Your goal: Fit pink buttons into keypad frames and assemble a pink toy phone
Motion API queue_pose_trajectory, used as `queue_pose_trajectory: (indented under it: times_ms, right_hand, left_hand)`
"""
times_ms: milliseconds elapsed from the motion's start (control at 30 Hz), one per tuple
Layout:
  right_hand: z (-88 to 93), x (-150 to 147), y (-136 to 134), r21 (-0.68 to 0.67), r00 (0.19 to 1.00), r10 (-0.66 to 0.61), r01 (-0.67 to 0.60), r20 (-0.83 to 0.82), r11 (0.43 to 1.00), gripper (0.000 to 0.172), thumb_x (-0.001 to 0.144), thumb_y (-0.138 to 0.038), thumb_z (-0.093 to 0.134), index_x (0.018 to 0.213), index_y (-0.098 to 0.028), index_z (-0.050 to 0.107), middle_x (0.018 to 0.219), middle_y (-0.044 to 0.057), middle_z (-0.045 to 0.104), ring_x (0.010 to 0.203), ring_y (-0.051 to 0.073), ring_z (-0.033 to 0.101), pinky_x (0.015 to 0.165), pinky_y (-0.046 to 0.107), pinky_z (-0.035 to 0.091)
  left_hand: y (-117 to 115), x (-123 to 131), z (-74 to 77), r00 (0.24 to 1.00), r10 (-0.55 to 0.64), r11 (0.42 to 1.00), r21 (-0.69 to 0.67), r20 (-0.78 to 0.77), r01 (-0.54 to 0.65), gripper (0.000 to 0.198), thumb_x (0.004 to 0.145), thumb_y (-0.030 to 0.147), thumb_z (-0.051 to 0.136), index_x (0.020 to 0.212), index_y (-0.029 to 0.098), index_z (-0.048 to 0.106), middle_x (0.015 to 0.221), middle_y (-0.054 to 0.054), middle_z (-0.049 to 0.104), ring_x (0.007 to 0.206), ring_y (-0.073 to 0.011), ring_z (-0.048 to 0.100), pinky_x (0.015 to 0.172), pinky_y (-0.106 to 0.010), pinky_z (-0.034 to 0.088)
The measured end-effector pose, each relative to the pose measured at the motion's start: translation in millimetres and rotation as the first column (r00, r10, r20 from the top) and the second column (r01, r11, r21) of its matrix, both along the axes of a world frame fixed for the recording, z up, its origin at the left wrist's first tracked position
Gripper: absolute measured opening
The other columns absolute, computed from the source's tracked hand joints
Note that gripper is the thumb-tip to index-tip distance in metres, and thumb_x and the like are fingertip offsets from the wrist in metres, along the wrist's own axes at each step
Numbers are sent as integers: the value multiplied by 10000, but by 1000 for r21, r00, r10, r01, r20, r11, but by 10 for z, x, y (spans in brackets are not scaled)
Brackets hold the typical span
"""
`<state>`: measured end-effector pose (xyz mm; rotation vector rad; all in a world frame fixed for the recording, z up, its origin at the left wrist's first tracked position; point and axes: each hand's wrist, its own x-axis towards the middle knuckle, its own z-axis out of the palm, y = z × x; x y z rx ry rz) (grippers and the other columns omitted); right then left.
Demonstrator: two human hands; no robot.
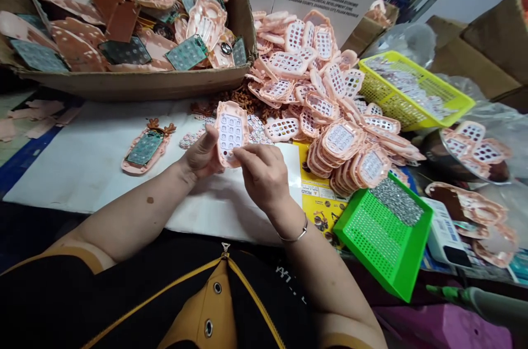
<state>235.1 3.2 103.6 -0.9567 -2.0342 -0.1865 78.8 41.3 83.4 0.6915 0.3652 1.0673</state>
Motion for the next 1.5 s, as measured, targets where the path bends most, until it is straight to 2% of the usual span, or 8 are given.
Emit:
queue_pose_trajectory:
  times_ms: [167,367,633,800,900,1100,1300,1500]
  right_hand:
    - [-14,-29,-34,1,983,48,-49,179,999,208,986,-263,513,1080,-198,687,947,78,733,863,186,649,776,340,519]
    - [-111,15,-167,-28,935,11,-2,354,1000,531,954,-524,510,1362,-187,548,1274,156,637,1230,289,529,1047,448,393]
    - [-105,29,-298,275,976,-55,-5,211,961,249,910,-152,622,1133,-252,666,949,11,759,921,147,644,976,337,455]
    - [117,659,-314,390,929,-361,304,79,869,159,908,-186,617,1011,-286,685,860,-2,739,859,168,650,887,362,477]
    - [170,1303,-233,296,766,-638,593,80,748,137,926,-325,601,929,-274,728,873,42,730,864,218,635,848,401,448]
    - [-16,2070,-99,81,616,-758,762,214,642,251,916,-380,576,872,-235,776,895,85,740,850,252,611,826,425,436]
    - [-117,2113,-158,-15,663,-657,708,360,706,344,956,-400,491,942,-210,776,928,106,753,840,252,613,823,406,439]
    - [-141,2221,-151,-53,727,-633,667,264,744,454,977,-491,408,875,-211,751,908,101,758,874,253,635,876,411,447]
  left_hand:
    - [-9,19,4,1000,-12,1000,24,13,11,904,500,687,829,1220,179,628,1038,-103,740,1116,-310,675,909,-359,536]
    - [-14,62,2,997,-27,996,-81,68,32,813,671,710,723,1261,163,606,1047,-118,740,1182,-317,644,985,-408,514]
    - [-128,82,70,993,-116,993,-37,4,116,893,640,802,652,1302,205,591,1184,-125,694,1183,-314,631,971,-405,529]
    - [-109,36,81,973,-99,995,-32,-209,94,960,562,843,654,1283,215,580,1251,-136,628,947,-247,682,734,-371,605]
    - [-102,38,120,963,-48,997,-66,-264,31,883,639,831,623,1246,190,582,1189,-125,632,863,-201,676,680,-347,608]
    - [-105,39,181,955,-20,996,-89,-297,-7,784,686,777,647,1181,172,597,1091,-101,655,793,-183,679,644,-333,605]
    - [-97,35,176,952,-18,995,-101,-306,-14,758,692,757,661,1164,166,610,1065,-96,665,781,-184,682,643,-334,603]
    - [-91,32,152,953,-27,994,-105,-302,-5,723,726,742,641,1170,172,616,1056,-89,670,779,-179,683,648,-332,603]
